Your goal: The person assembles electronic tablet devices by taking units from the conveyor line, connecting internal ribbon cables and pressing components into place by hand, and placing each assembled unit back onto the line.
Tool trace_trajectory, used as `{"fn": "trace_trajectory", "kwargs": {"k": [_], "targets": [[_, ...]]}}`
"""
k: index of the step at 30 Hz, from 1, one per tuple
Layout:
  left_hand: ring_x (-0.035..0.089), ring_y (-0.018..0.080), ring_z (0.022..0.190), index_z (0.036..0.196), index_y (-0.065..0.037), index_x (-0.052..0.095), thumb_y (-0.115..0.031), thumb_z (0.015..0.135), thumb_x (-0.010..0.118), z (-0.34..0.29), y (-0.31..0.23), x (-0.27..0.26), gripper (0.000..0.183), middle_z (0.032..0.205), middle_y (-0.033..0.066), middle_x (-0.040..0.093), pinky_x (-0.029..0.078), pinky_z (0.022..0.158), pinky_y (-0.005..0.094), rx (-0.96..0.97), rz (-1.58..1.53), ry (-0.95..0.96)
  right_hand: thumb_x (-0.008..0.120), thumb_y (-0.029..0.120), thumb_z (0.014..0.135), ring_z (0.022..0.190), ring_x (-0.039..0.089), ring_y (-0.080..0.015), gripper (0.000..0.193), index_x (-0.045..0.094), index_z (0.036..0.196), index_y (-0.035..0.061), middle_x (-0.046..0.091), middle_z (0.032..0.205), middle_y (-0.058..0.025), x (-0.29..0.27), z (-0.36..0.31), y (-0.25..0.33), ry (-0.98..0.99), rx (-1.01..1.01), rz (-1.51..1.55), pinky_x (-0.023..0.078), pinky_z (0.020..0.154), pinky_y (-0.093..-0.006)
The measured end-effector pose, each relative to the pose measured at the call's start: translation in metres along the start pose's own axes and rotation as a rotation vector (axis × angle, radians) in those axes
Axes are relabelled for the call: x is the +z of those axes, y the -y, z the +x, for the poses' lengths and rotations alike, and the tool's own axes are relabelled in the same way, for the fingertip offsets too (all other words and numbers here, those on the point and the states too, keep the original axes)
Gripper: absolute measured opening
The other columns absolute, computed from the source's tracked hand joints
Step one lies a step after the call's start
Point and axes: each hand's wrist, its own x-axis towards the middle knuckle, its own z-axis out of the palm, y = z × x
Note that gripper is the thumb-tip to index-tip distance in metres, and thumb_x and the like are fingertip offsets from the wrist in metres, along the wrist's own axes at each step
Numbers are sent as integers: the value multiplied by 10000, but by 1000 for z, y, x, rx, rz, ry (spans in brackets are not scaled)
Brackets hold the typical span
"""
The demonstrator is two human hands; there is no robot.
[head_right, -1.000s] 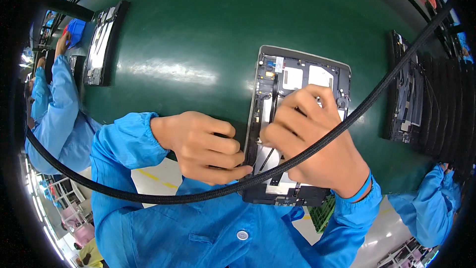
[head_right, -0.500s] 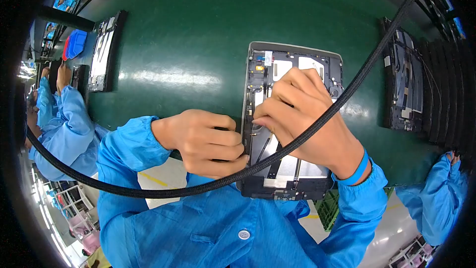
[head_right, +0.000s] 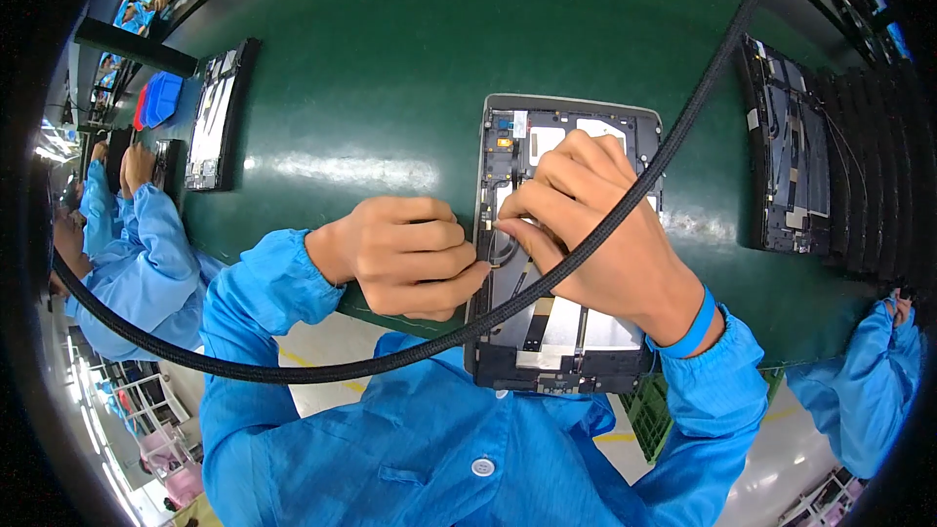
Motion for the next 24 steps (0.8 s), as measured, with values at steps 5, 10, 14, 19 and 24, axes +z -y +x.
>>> {"fn": "trace_trajectory", "kwargs": {"k": [5,10,14,19,24], "targets": [[689,213,793,1016,-4,794,-174,910,747,-1,1,0,206,907,87,727,606,719,348,18,-7,-18,890,94,822,923,593,-294,188,719,900,93,599,865,-55,-2,-1,1,11,15,1,443,866,-434],[686,211,777,1019,-5,800,-154,899,734,0,0,-2,203,911,88,733,601,708,342,12,-42,-13,874,77,817,930,594,-304,198,699,907,93,598,869,-62,-1,-1,2,29,24,9,441,883,-442],[684,214,765,1032,-2,807,-131,874,723,-2,1,-1,220,916,86,741,596,698,339,-31,-75,-28,863,63,809,936,591,-310,207,684,908,90,598,877,-69,0,1,3,57,31,-3,441,886,-449],[682,215,750,1039,-3,816,-121,869,715,2,1,-1,230,901,81,741,595,693,340,-42,-63,-38,852,45,795,939,590,-314,212,676,906,86,592,877,-71,-3,-2,2,43,46,7,441,888,-452],[681,215,750,1033,-3,818,-143,881,719,2,4,-3,229,887,82,736,595,692,337,-13,-75,-29,863,65,802,937,591,-302,210,683,906,96,590,874,-62,-2,1,1,42,41,7,442,882,-447]]}}
